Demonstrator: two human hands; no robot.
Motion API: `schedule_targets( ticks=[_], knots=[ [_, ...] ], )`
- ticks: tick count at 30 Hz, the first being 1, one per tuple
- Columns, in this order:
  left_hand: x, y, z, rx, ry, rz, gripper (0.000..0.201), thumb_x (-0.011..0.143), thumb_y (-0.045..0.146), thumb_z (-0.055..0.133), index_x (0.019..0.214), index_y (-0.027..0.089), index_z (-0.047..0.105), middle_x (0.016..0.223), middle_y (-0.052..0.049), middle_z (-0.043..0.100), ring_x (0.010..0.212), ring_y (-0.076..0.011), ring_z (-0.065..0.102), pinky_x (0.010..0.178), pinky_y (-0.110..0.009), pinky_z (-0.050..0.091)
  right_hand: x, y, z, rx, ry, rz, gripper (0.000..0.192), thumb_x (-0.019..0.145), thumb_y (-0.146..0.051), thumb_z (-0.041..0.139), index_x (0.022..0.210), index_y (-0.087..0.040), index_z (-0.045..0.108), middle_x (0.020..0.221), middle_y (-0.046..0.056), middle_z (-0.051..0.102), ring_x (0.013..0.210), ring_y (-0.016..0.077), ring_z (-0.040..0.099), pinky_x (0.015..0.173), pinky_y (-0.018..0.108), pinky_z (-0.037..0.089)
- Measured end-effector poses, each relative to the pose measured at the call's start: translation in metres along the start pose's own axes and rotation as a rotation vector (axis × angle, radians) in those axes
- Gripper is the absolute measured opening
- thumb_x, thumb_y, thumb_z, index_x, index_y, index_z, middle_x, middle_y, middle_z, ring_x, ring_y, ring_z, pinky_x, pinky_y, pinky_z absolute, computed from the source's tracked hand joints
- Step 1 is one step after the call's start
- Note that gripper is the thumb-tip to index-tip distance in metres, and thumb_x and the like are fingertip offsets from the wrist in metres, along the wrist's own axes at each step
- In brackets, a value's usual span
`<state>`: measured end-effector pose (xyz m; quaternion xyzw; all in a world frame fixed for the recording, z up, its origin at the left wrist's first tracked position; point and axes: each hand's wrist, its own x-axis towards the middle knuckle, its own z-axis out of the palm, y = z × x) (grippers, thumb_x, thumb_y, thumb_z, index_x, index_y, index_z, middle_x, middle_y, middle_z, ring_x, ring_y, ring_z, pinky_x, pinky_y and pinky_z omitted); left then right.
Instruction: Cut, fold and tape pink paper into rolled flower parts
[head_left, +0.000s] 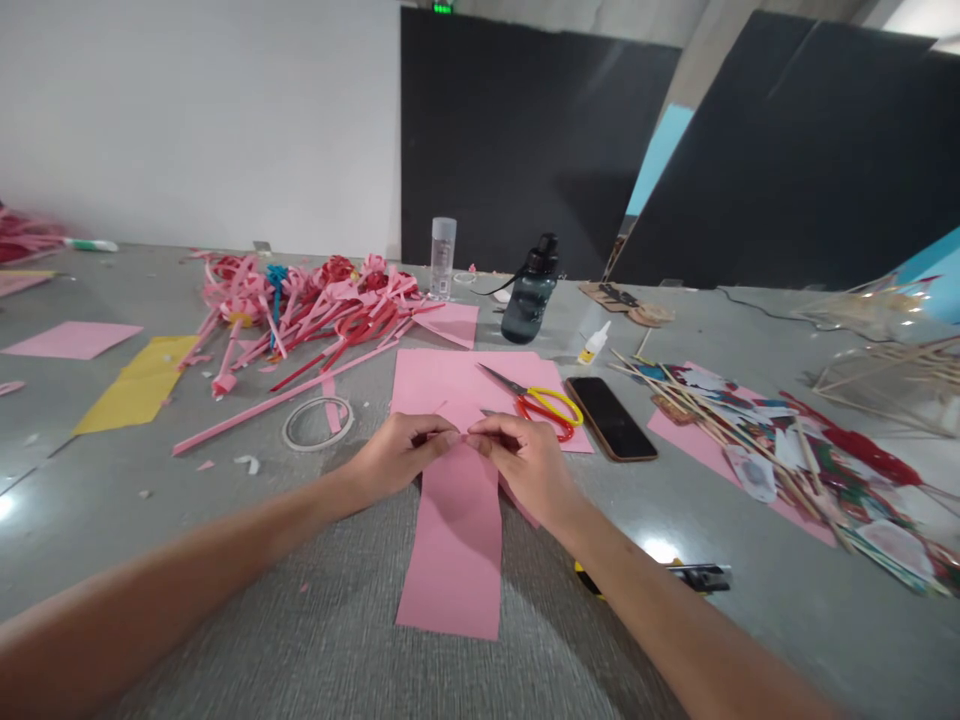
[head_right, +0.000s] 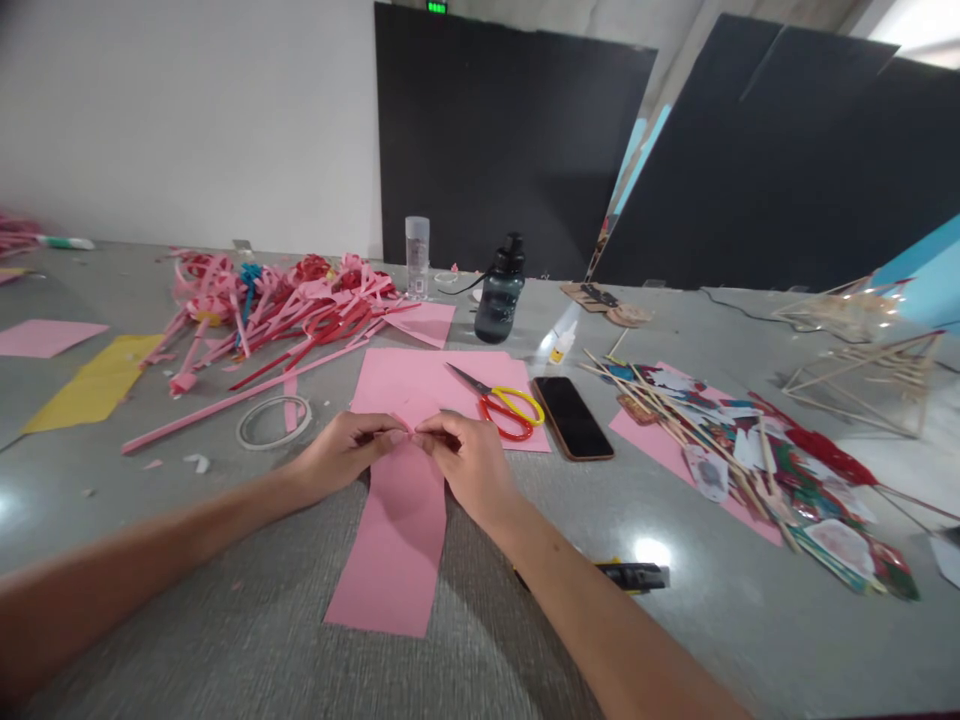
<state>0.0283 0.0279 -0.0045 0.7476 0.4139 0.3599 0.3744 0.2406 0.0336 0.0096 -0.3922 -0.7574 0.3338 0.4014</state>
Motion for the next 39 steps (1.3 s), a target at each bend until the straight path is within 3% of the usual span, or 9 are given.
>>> schedule_targets(
  ticks=[6, 11, 16, 23, 39],
  knots=[
    [-0.0005, 0.0002, 0.0005, -0.016, 0.012, -0.011, 0.030, 0.099, 0.039, 0.053, 0.091, 0.016, 0.070, 0.080, -0.001, 0.064, 0.074, -0.0131, 0.053, 0.067, -0.024, 0.038, -0.0007, -0.0001, 0.0016, -0.037, 0.020, -0.008, 0.005, 0.088, -0.022, 0.071, 0.091, -0.024, 0.074, 0.084, -0.001, 0.075, 0.075, 0.0151, 0.068, 0.070, 0.026, 0.050],
    [-0.0016, -0.0035, 0.0000, 0.026, 0.018, 0.014, 0.039, 0.101, 0.042, 0.048, 0.075, 0.015, 0.059, 0.063, 0.004, 0.043, 0.060, -0.0097, 0.037, 0.056, -0.023, 0.028, -0.0005, -0.0045, -0.0008, -0.079, -0.019, -0.013, 0.011, 0.094, -0.028, 0.065, 0.092, -0.023, 0.074, 0.083, 0.000, 0.075, 0.075, 0.0158, 0.066, 0.068, 0.027, 0.047],
    [-0.0018, -0.0081, 0.0011, 0.029, 0.036, 0.037, 0.048, 0.102, 0.046, 0.044, 0.064, 0.017, 0.039, 0.062, 0.005, 0.028, 0.058, -0.0081, 0.027, 0.053, -0.023, 0.023, 0.0001, -0.0064, -0.0027, -0.115, -0.067, 0.005, 0.019, 0.098, -0.030, 0.059, 0.093, -0.022, 0.075, 0.080, 0.000, 0.072, 0.073, 0.0162, 0.063, 0.067, 0.028, 0.045],
    [-0.0013, -0.0013, 0.0006, 0.030, 0.019, 0.036, 0.041, 0.101, 0.041, 0.046, 0.069, 0.016, 0.050, 0.064, 0.005, 0.033, 0.060, -0.0086, 0.030, 0.054, -0.023, 0.025, 0.0000, -0.0054, -0.0022, -0.046, -0.053, 0.018, 0.011, 0.094, -0.027, 0.065, 0.093, -0.023, 0.075, 0.085, -0.001, 0.075, 0.077, 0.0160, 0.066, 0.069, 0.027, 0.046],
    [-0.0020, -0.0040, 0.0008, 0.066, 0.018, 0.022, 0.048, 0.102, 0.049, 0.040, 0.066, 0.018, 0.038, 0.063, 0.005, 0.030, 0.058, -0.0090, 0.030, 0.054, -0.023, 0.027, -0.0002, -0.0074, -0.0022, -0.140, -0.040, -0.012, 0.014, 0.096, -0.024, 0.059, 0.085, -0.021, 0.069, 0.076, -0.001, 0.069, 0.070, 0.0154, 0.060, 0.066, 0.027, 0.043]
  ],
)
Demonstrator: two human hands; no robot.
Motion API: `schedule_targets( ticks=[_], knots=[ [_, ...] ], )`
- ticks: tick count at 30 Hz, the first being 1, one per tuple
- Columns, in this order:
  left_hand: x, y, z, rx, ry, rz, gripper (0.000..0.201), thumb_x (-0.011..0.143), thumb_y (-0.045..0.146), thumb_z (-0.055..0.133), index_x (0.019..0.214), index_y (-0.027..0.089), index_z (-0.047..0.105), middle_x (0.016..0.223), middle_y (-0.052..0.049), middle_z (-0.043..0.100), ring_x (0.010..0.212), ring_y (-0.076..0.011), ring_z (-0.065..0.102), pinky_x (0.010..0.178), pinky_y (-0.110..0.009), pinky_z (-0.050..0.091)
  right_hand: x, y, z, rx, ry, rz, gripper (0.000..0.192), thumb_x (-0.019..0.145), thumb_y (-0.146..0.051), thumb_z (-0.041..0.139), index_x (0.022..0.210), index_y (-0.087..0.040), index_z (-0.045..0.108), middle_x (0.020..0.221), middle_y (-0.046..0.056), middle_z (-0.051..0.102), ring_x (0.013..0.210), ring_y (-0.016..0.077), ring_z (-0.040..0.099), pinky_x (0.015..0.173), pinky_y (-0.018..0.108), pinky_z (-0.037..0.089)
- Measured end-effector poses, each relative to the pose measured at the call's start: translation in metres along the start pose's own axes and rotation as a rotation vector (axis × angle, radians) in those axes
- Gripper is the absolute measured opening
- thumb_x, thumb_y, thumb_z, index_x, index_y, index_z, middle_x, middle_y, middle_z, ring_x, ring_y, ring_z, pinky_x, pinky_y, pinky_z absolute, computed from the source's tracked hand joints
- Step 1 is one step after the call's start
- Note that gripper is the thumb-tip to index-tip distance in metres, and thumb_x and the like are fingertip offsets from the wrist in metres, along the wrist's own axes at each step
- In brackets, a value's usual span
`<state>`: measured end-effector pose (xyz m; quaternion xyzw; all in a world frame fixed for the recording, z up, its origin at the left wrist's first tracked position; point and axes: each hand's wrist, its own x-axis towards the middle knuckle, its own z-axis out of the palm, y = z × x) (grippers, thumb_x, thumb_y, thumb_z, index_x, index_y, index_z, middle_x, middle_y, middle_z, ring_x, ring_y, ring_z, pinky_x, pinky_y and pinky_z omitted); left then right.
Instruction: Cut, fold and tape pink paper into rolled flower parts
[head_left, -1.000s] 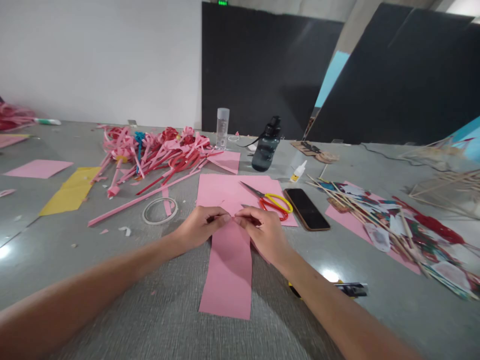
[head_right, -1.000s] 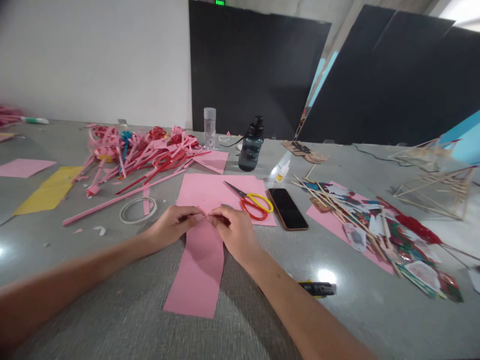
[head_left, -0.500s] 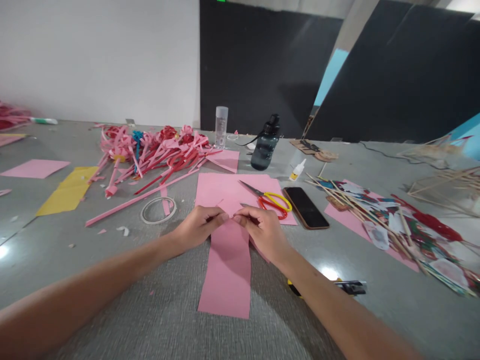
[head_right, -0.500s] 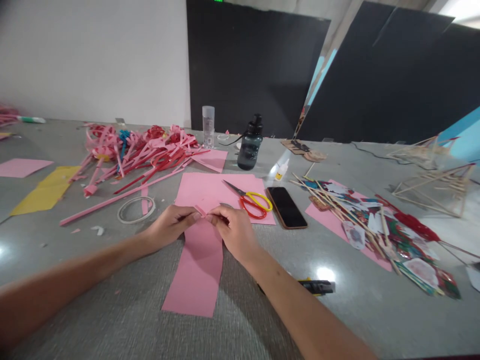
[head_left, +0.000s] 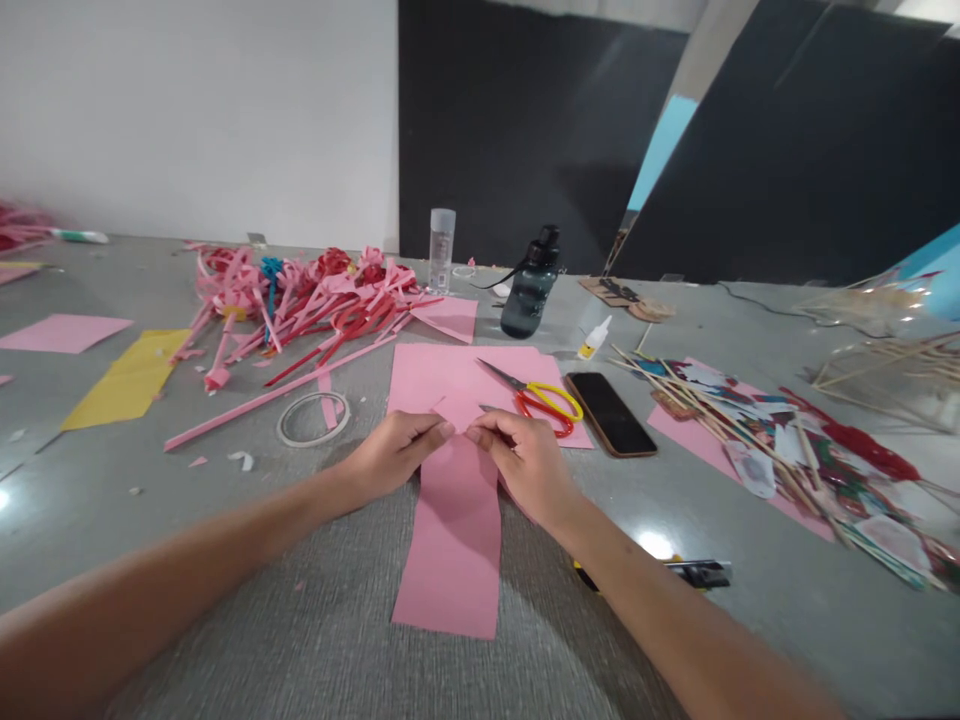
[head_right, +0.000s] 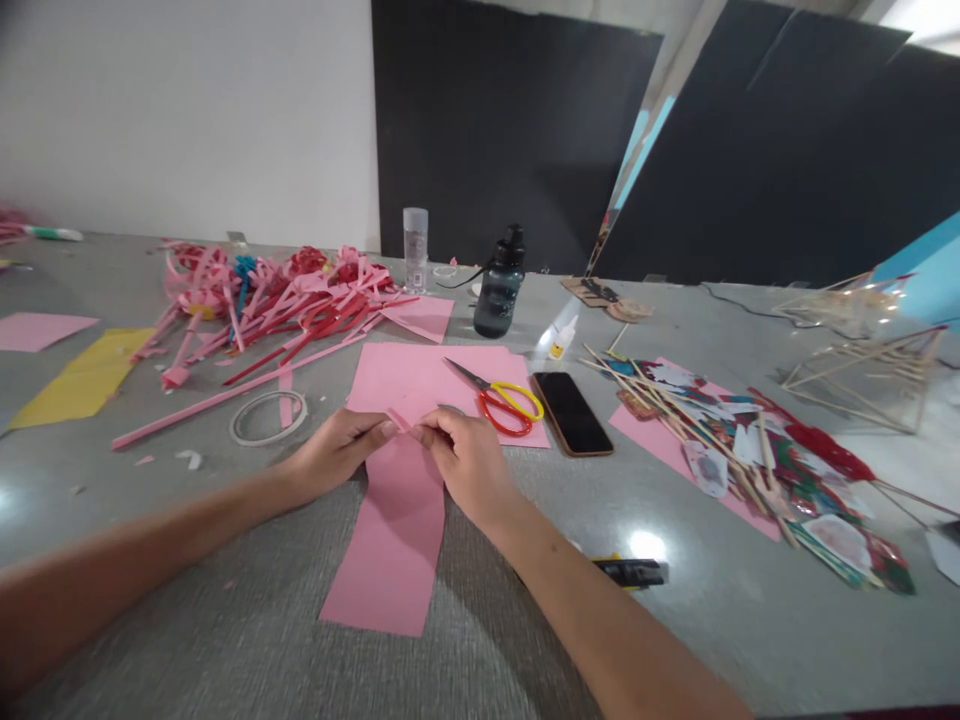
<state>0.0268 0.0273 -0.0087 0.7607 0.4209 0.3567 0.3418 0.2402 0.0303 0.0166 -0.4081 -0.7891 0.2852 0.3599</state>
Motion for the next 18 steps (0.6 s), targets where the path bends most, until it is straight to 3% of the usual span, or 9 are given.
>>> schedule_targets(
  ticks=[6, 9, 13, 18],
  knots=[
    [0.0000, -0.0020, 0.0008, -0.023, -0.002, 0.018, 0.047, 0.103, 0.048, 0.041, 0.066, 0.018, 0.036, 0.063, 0.005, 0.031, 0.059, -0.0088, 0.030, 0.055, -0.023, 0.027, -0.0007, 0.0012, -0.0010, -0.017, -0.002, -0.009, 0.017, 0.097, -0.023, 0.057, 0.084, -0.022, 0.068, 0.075, -0.001, 0.067, 0.070, 0.0156, 0.060, 0.066, 0.027, 0.043],
    [-0.0001, 0.0004, 0.0001, -0.038, -0.001, 0.016, 0.047, 0.102, 0.047, 0.042, 0.066, 0.017, 0.042, 0.062, 0.005, 0.032, 0.058, -0.0088, 0.030, 0.055, -0.023, 0.027, -0.0012, 0.0017, -0.0006, 0.012, 0.001, -0.006, 0.015, 0.097, -0.027, 0.059, 0.086, -0.022, 0.069, 0.077, 0.000, 0.070, 0.071, 0.0160, 0.062, 0.066, 0.027, 0.044],
    [-0.0003, 0.0064, -0.0013, -0.066, -0.037, 0.005, 0.037, 0.101, 0.043, 0.048, 0.083, 0.015, 0.065, 0.070, 0.002, 0.053, 0.063, -0.0105, 0.043, 0.059, -0.024, 0.033, -0.0010, 0.0005, 0.0000, 0.058, -0.004, 0.004, 0.014, 0.096, -0.030, 0.062, 0.088, -0.023, 0.072, 0.081, 0.000, 0.073, 0.074, 0.0163, 0.065, 0.068, 0.028, 0.047],
    [-0.0002, 0.0072, -0.0005, -0.058, -0.032, -0.011, 0.032, 0.099, 0.039, 0.050, 0.092, 0.016, 0.072, 0.078, -0.001, 0.065, 0.069, -0.0124, 0.053, 0.063, -0.024, 0.039, 0.0006, -0.0009, 0.0009, 0.142, -0.007, 0.042, 0.013, 0.092, -0.030, 0.066, 0.087, -0.023, 0.075, 0.083, 0.002, 0.074, 0.075, 0.0175, 0.066, 0.069, 0.029, 0.049]
  ],
)
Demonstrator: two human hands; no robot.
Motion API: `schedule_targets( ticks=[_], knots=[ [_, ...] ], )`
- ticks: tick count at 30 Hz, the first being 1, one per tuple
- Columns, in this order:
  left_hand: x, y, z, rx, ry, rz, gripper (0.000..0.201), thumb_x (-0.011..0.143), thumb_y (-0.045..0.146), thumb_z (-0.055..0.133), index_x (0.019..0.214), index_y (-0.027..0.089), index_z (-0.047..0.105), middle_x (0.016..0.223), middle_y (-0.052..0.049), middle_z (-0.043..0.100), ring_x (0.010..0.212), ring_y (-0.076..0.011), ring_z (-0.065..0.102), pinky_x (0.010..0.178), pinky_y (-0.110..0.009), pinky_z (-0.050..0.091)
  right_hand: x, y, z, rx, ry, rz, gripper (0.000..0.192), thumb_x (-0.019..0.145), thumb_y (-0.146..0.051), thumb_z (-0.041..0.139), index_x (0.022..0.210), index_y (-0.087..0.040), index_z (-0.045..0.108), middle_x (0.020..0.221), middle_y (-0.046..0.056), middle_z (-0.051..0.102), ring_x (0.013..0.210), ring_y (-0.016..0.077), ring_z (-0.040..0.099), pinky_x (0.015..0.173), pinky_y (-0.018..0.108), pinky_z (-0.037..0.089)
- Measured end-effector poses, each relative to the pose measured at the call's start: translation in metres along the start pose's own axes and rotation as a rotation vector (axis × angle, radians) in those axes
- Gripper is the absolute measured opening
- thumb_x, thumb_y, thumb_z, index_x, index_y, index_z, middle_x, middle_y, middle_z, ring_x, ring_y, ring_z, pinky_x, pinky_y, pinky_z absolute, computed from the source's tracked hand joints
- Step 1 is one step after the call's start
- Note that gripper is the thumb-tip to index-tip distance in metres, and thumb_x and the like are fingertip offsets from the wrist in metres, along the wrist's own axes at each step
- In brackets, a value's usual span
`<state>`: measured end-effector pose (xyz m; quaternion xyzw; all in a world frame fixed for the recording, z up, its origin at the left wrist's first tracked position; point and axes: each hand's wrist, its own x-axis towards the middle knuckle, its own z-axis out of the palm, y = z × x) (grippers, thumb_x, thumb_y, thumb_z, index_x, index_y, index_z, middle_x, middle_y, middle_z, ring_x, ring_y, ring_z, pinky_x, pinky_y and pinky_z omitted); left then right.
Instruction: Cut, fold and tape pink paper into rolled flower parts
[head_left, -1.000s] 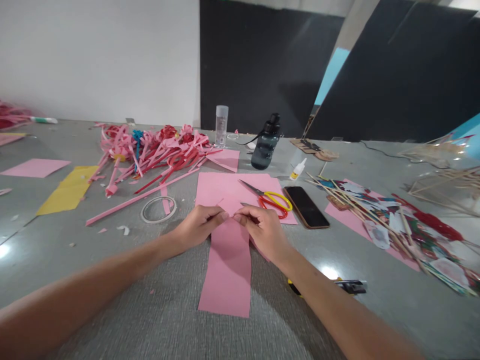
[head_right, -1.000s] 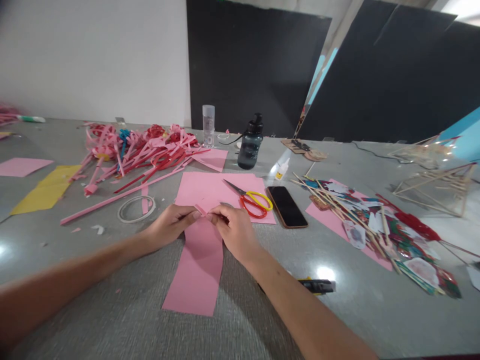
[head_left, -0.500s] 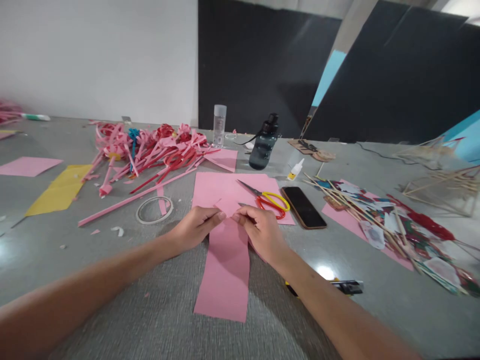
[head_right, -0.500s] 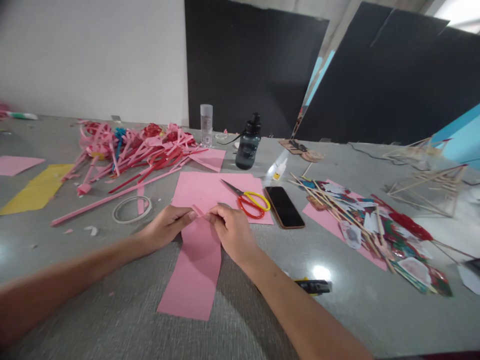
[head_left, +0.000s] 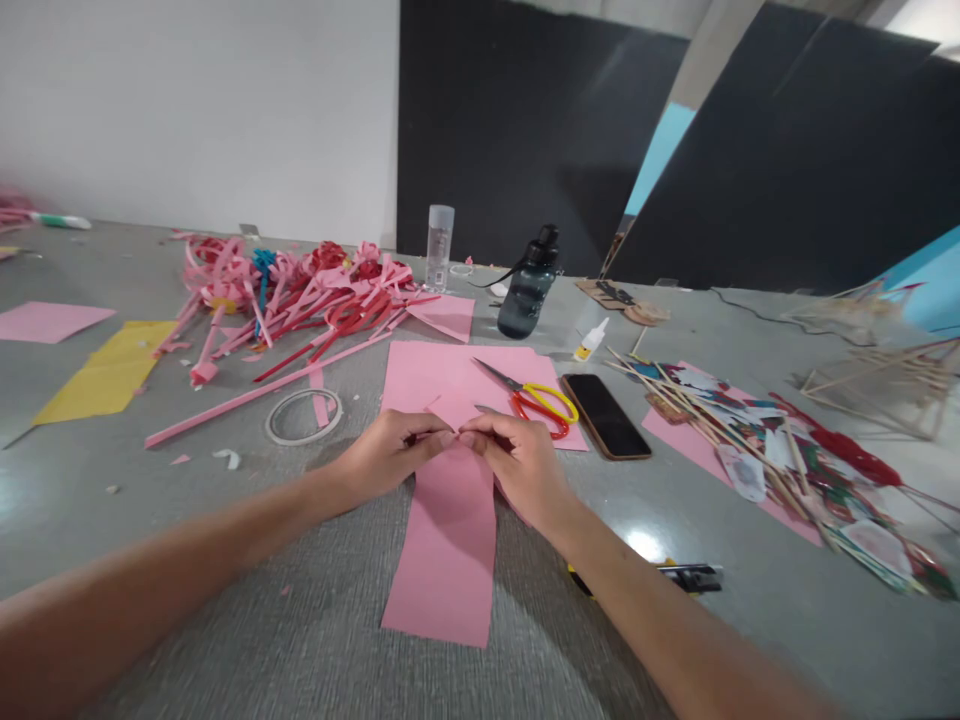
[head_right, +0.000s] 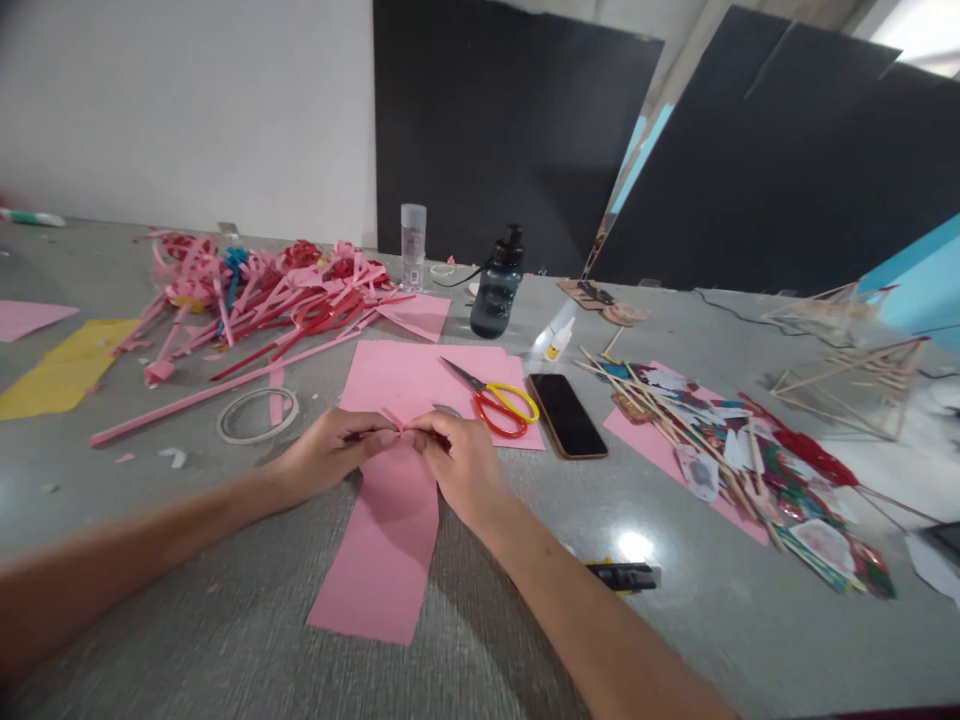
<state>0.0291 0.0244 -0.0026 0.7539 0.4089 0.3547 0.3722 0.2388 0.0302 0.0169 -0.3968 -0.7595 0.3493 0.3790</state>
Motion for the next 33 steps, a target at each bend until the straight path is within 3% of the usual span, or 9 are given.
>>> schedule_targets(
  ticks=[7, 17, 25, 33],
  knots=[
    [-0.0003, -0.0021, 0.0016, -0.018, 0.036, -0.010, 0.027, 0.097, 0.036, 0.055, 0.097, 0.016, 0.073, 0.089, -0.003, 0.072, 0.076, -0.0139, 0.059, 0.068, -0.025, 0.044, 0.0023, 0.0062, 0.0032, 0.196, 0.020, 0.076, 0.013, 0.082, -0.035, 0.077, 0.087, -0.023, 0.077, 0.085, 0.003, 0.076, 0.080, 0.0187, 0.070, 0.071, 0.030, 0.055],
    [-0.0011, 0.0016, 0.0015, 0.043, 0.068, 0.020, 0.022, 0.094, 0.030, 0.058, 0.099, 0.016, 0.074, 0.093, -0.005, 0.075, 0.083, -0.0164, 0.066, 0.073, -0.027, 0.049, 0.0009, 0.0013, 0.0046, 0.146, -0.015, 0.091, 0.015, 0.085, -0.036, 0.074, 0.088, -0.021, 0.077, 0.085, 0.004, 0.076, 0.078, 0.0183, 0.069, 0.068, 0.030, 0.054],
    [-0.0008, -0.0036, 0.0002, 0.052, 0.076, 0.032, 0.022, 0.096, 0.031, 0.059, 0.102, 0.018, 0.075, 0.096, -0.004, 0.076, 0.085, -0.0156, 0.067, 0.072, -0.026, 0.048, -0.0007, 0.0016, 0.0068, 0.057, 0.065, 0.030, 0.004, 0.083, -0.023, 0.073, 0.086, -0.022, 0.077, 0.083, 0.002, 0.077, 0.076, 0.0173, 0.069, 0.071, 0.031, 0.055],
    [-0.0008, -0.0042, 0.0013, 0.086, 0.115, 0.053, 0.020, 0.095, 0.030, 0.061, 0.101, 0.019, 0.075, 0.095, -0.002, 0.076, 0.082, -0.0142, 0.067, 0.072, -0.025, 0.049, 0.0010, 0.0004, 0.0042, 0.095, 0.017, 0.058, 0.010, 0.086, -0.030, 0.073, 0.085, -0.021, 0.076, 0.083, 0.002, 0.075, 0.076, 0.0169, 0.067, 0.067, 0.029, 0.051]
  ],
)
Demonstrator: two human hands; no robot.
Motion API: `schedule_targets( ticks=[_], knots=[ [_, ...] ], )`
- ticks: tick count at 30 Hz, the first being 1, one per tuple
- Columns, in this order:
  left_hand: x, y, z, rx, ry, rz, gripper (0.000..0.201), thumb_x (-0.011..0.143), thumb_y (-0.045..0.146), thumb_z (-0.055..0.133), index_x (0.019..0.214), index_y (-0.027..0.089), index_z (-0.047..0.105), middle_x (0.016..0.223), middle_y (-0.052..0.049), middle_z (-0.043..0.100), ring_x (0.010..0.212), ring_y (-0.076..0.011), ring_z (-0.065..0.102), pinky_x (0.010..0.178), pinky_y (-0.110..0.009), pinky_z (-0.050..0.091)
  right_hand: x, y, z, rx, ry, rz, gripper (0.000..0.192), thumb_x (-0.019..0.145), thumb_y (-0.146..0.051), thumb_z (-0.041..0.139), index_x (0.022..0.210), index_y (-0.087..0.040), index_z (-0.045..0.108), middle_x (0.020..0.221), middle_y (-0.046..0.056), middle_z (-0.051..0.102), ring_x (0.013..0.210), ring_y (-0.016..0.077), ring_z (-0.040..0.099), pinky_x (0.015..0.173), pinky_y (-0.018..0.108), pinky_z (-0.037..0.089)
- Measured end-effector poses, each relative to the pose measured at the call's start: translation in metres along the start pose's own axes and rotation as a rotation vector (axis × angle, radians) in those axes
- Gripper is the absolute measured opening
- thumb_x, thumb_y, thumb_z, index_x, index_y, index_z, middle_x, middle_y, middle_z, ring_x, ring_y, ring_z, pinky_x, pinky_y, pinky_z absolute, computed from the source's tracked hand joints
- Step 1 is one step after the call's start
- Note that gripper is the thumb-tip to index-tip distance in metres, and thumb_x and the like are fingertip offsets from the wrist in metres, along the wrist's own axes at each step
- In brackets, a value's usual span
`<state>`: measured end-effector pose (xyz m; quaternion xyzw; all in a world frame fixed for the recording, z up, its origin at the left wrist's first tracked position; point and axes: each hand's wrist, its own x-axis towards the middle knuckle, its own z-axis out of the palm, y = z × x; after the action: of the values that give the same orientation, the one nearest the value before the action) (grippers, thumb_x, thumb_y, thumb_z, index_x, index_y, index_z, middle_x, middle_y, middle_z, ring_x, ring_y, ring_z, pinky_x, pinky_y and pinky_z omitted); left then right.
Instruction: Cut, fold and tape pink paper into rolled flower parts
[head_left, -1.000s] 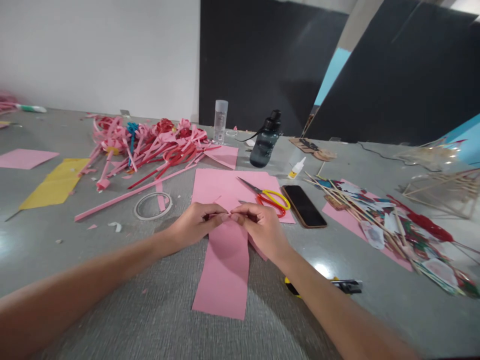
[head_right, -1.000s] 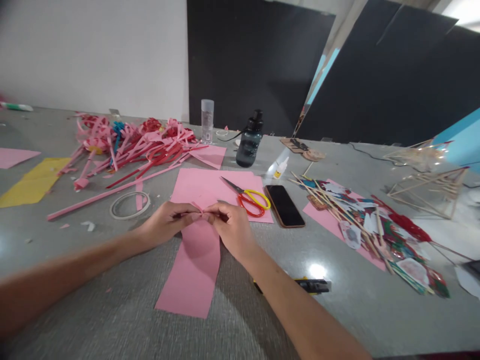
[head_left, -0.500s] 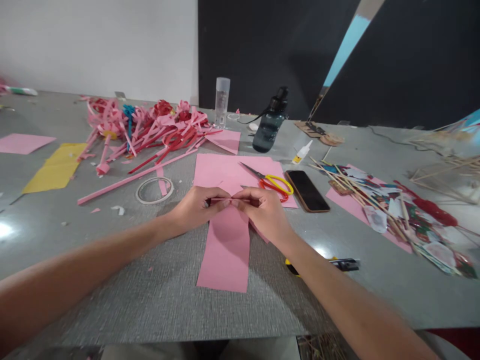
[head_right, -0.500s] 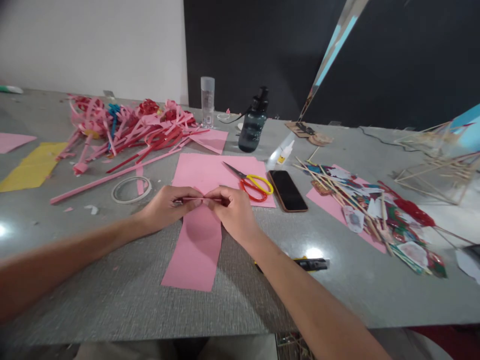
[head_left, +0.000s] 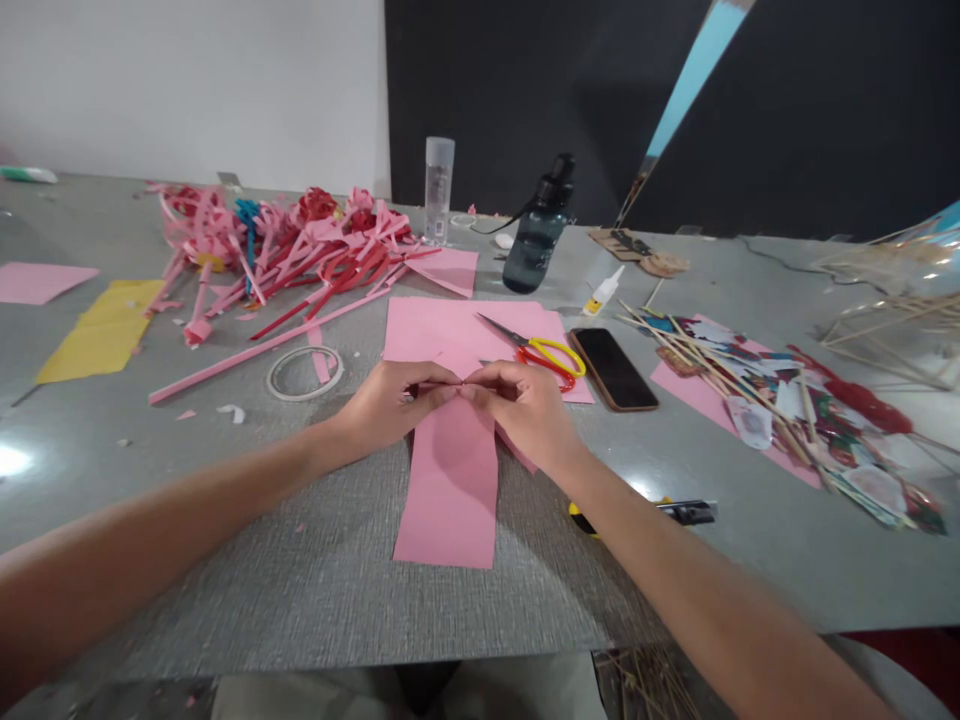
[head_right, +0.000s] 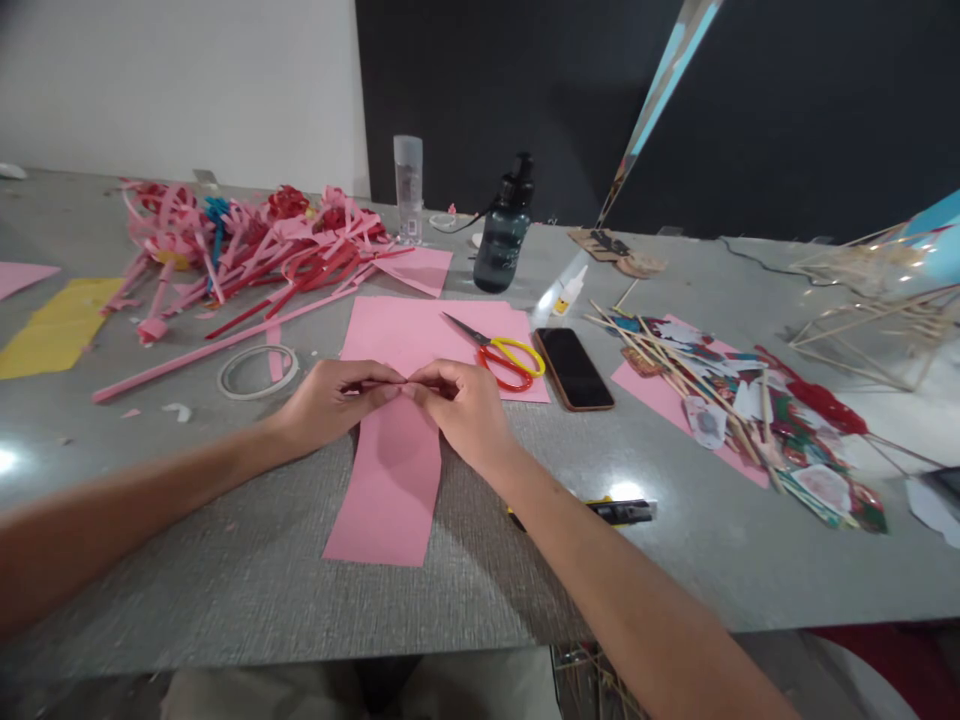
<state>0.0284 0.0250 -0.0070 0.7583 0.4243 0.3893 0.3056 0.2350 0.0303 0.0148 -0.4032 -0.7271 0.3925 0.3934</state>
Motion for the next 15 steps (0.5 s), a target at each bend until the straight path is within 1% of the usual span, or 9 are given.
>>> schedule_targets(
  ticks=[4, 6, 12, 15],
  knots=[
    [-0.0001, 0.0000, 0.0000, -0.004, 0.006, 0.017, 0.019, 0.094, 0.029, 0.061, 0.102, 0.019, 0.075, 0.097, -0.002, 0.076, 0.084, -0.0145, 0.068, 0.073, -0.025, 0.050, -0.0005, 0.0014, 0.0004, -0.014, 0.035, -0.023, 0.002, 0.083, -0.022, 0.074, 0.082, -0.021, 0.075, 0.079, 0.001, 0.074, 0.073, 0.0155, 0.066, 0.067, 0.028, 0.051],
    [0.0000, 0.0006, -0.0004, 0.002, 0.013, 0.024, 0.019, 0.094, 0.029, 0.061, 0.101, 0.019, 0.075, 0.096, -0.002, 0.076, 0.084, -0.0146, 0.068, 0.072, -0.025, 0.050, -0.0011, 0.0013, 0.0012, -0.025, 0.041, -0.033, 0.002, 0.083, -0.023, 0.074, 0.082, -0.021, 0.075, 0.079, 0.001, 0.074, 0.072, 0.0157, 0.066, 0.067, 0.029, 0.051],
    [-0.0003, 0.0038, -0.0026, 0.014, 0.016, 0.026, 0.023, 0.098, 0.031, 0.055, 0.098, 0.018, 0.074, 0.089, -0.002, 0.075, 0.078, -0.0128, 0.066, 0.069, -0.023, 0.050, -0.0016, 0.0001, 0.0021, -0.022, -0.001, -0.028, 0.014, 0.085, -0.035, 0.074, 0.086, -0.021, 0.073, 0.082, 0.002, 0.073, 0.074, 0.0160, 0.065, 0.066, 0.030, 0.049],
    [-0.0008, 0.0045, -0.0028, 0.033, 0.004, 0.026, 0.027, 0.100, 0.034, 0.052, 0.100, 0.017, 0.073, 0.087, -0.003, 0.074, 0.075, -0.0123, 0.065, 0.068, -0.023, 0.049, -0.0011, -0.0002, 0.0005, -0.071, -0.015, -0.021, 0.021, 0.089, -0.040, 0.070, 0.084, -0.020, 0.073, 0.078, 0.001, 0.071, 0.070, 0.0153, 0.061, 0.062, 0.030, 0.044]
  ],
)
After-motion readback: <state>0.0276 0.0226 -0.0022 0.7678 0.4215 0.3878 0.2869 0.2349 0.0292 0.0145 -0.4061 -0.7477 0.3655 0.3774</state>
